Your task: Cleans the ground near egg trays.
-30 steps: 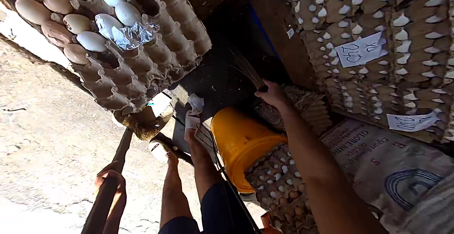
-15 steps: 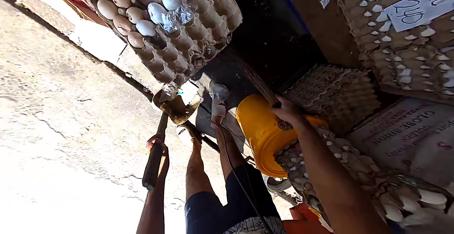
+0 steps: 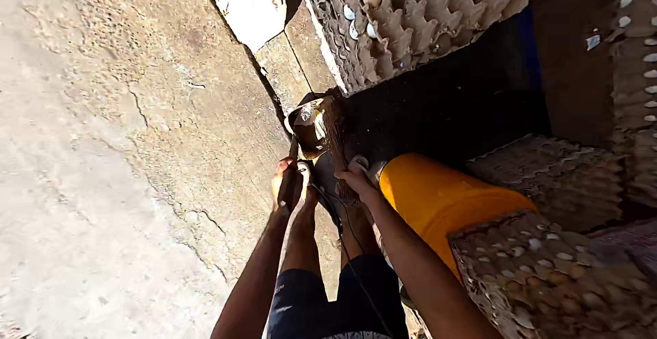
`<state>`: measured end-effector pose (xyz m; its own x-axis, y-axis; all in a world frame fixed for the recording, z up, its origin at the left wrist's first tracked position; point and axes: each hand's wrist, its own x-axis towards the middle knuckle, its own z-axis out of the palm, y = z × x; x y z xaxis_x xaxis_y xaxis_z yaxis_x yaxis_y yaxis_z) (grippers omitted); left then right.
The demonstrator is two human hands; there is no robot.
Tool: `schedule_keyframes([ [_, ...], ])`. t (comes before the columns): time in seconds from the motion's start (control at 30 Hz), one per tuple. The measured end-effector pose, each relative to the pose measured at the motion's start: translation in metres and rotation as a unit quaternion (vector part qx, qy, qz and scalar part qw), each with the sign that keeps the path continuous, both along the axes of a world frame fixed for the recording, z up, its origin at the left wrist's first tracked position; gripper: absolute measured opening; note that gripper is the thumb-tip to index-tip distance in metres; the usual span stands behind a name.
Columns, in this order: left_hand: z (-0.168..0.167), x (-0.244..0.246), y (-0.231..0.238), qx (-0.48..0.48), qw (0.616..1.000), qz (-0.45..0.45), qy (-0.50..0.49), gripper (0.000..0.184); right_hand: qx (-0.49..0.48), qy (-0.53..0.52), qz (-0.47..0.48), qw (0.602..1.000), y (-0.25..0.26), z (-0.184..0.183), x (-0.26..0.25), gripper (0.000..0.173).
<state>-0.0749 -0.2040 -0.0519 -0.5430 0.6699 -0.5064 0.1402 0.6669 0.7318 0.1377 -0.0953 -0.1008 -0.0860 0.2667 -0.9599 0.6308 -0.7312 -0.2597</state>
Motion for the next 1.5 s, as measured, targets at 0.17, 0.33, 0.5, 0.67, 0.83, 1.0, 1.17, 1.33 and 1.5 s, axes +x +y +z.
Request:
schedule_keyframes([
  [0.17,-0.010,-0.060,-0.055,0.090,0.993,0.079,-0.014,0.028,-0.014,0.026,-0.028,0.999,0.019,0.125,0.107,0.052],
  [0.33,0.005,-0.097,-0.058,0.087,0.983,0.155,-0.041,0.025,0.037,-0.047,-0.072,0.996,0.024,0.162,0.208,0.048],
  [0.5,0.011,-0.144,-0.024,0.107,0.979,0.160,-0.066,0.021,0.068,-0.127,-0.316,0.938,0.035,0.071,0.227,0.034],
  [0.67,0.018,-0.204,0.047,0.105,0.994,0.018,0.020,0.025,0.043,-0.082,-0.301,0.949,0.042,-0.075,0.047,0.048],
  [0.83,0.027,-0.236,0.146,0.095,0.979,-0.147,0.106,0.037,-0.033,0.032,-0.225,0.973,0.050,-0.066,-0.166,0.049],
  [1.0,0.008,-0.259,0.213,0.124,0.948,-0.262,0.133,0.045,-0.012,0.130,-0.241,0.962,0.016,0.028,-0.098,0.045],
  [1.17,0.014,-0.266,0.244,0.127,0.931,-0.310,0.142,0.043,0.004,0.008,-0.450,0.893,-0.055,0.068,0.021,0.038],
  [1.33,0.005,-0.257,0.251,0.106,0.932,-0.303,0.167,0.041,-0.005,-0.012,-0.565,0.825,0.011,-0.044,-0.071,0.028],
  [1.5,-0.007,-0.232,0.239,0.133,0.921,-0.328,0.163,0.038,-0.032,0.145,-0.302,0.942,0.079,-0.057,-0.245,0.038],
])
